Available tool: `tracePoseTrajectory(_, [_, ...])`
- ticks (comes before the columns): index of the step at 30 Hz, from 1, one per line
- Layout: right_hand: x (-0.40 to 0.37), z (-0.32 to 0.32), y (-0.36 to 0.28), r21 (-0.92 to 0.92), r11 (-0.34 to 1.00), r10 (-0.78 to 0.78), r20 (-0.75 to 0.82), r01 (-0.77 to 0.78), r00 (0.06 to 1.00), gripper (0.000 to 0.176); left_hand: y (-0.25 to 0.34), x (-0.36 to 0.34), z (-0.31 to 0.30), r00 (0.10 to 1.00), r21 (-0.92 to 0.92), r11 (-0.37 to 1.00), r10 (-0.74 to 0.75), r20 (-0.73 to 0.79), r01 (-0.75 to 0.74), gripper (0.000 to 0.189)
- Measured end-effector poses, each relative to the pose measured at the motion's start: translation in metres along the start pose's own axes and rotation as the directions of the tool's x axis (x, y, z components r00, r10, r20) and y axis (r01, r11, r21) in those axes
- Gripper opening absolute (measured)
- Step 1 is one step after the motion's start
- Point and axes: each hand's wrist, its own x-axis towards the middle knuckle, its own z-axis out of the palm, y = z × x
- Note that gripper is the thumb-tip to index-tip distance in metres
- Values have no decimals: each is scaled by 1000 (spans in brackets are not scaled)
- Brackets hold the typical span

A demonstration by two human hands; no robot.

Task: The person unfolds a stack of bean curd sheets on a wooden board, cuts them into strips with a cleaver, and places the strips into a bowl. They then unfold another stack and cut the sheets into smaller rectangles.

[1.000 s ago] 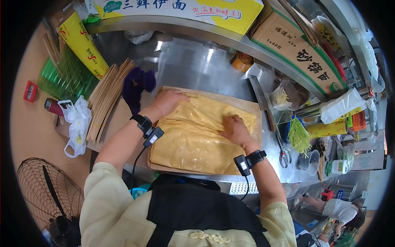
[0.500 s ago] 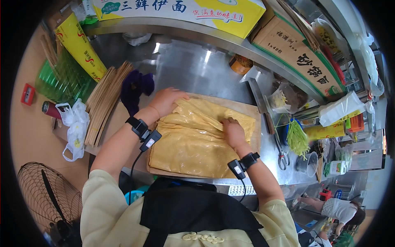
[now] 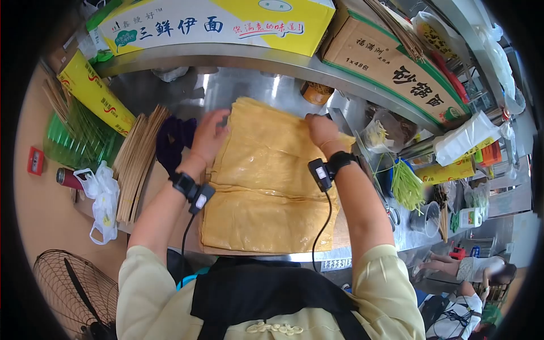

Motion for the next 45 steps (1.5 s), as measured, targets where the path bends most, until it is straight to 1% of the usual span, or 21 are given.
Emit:
tracePoseTrajectory(2, [2, 33, 0, -22, 1000, -19, 2, 19, 1000, 18, -1, -35, 9, 980, 87, 990, 91, 177, -107, 40])
tracePoseTrajectory(3, [2, 48, -1, -37, 999, -24, -3, 24, 1000, 19, -4, -54, 16, 948, 140, 971, 147, 282, -192, 40])
tracePoseTrajectory(5, [-3, 56, -7, -78, 997, -31, -37, 28, 999, 18, 6, -78, 25, 842, 106, 961, 166, 513, -254, 45])
tracePoseTrajectory(6, [-7, 53, -9, -52, 997, -69, -174, 61, 982, 24, 12, -89, 27, 814, 129, 950, 170, 555, -286, 49])
tracePoseTrajectory(8, [-17, 41, -14, -16, 991, -129, -437, 135, 890, 38, 25, -104, 29, 754, 165, 922, 172, 633, -350, 56])
tracePoseTrajectory(9, [-25, 34, -17, 45, 982, -153, -374, 183, 915, 39, 25, -110, 31, 763, 196, 900, 195, 617, -389, 63])
tracePoseTrajectory(11, [-49, 21, -21, 170, 952, -207, -249, 253, 946, 41, 30, -111, 33, 758, 196, 919, 147, 636, -343, 63])
tracePoseTrajectory(12, [-68, 26, -21, 265, 914, -279, -136, 307, 950, 39, 32, -111, 34, 753, 194, 927, 126, 645, -321, 63])
tracePoseTrajectory(15, [-127, 22, -26, 470, 819, -455, 183, 328, 872, 37, 36, -110, 37, 761, 211, 942, 66, 645, -260, 64])
tracePoseTrajectory(18, [-181, 15, -37, 422, 843, -397, 67, 334, 916, 43, 34, -113, 42, 755, 204, 952, 42, 654, -230, 65])
tracePoseTrajectory(19, [-189, 15, -37, 394, 862, -381, 89, 319, 920, 48, 35, -113, 43, 754, 205, 954, 32, 656, -219, 64])
tracePoseTrajectory(22, [-198, 14, -40, 389, 912, -219, 192, 131, 957, 43, 37, -112, 46, 754, 224, 954, 2, 657, -197, 56])
tracePoseTrajectory(24, [-198, 19, -43, 384, 918, -185, 197, 98, 963, 41, 38, -113, 51, 767, 253, 951, -25, 641, -180, 47])
tracePoseTrajectory(27, [-196, 25, -45, 347, 932, -195, 237, 105, 952, 39, 43, -113, 55, 723, 277, 938, -42, 690, -209, 36])
tracePoseTrajectory(31, [-207, 1, -50, 279, 937, -294, 305, 210, 906, 37, 50, -127, 47, 781, 182, 971, 9, 624, -157, 24])
tracePoseTrajectory(34, [-225, -19, -51, 386, 865, -401, 145, 322, 904, 28, 71, -137, 27, 828, 138, 970, 91, 554, -199, 18])
tracePoseTrajectory(37, [-229, -18, -50, 343, 804, -531, 50, 485, 846, 26, 88, -157, 16, 862, 167, 945, 173, 477, -282, 12])
tracePoseTrajectory(40, [-241, -10, -54, 373, 811, -554, 248, 450, 794, 19, 100, -185, 9, 893, 193, 936, 196, 406, -293, 11])
tracePoseTrajectory(42, [-247, -7, -54, 377, 771, -605, 184, 513, 775, 18, 111, -201, 4, 922, 227, 939, 171, 347, -260, 12])
tracePoseTrajectory(43, [-248, -6, -53, 377, 750, -629, 152, 543, 762, 17, 117, -209, 3, 948, 266, 931, 177, 263, -248, 13])
tracePoseTrajectory(45, [-239, -5, -51, 392, 785, -582, 202, 479, 788, 22, 131, -224, 5, 976, 343, 914, 196, 92, -216, 13])
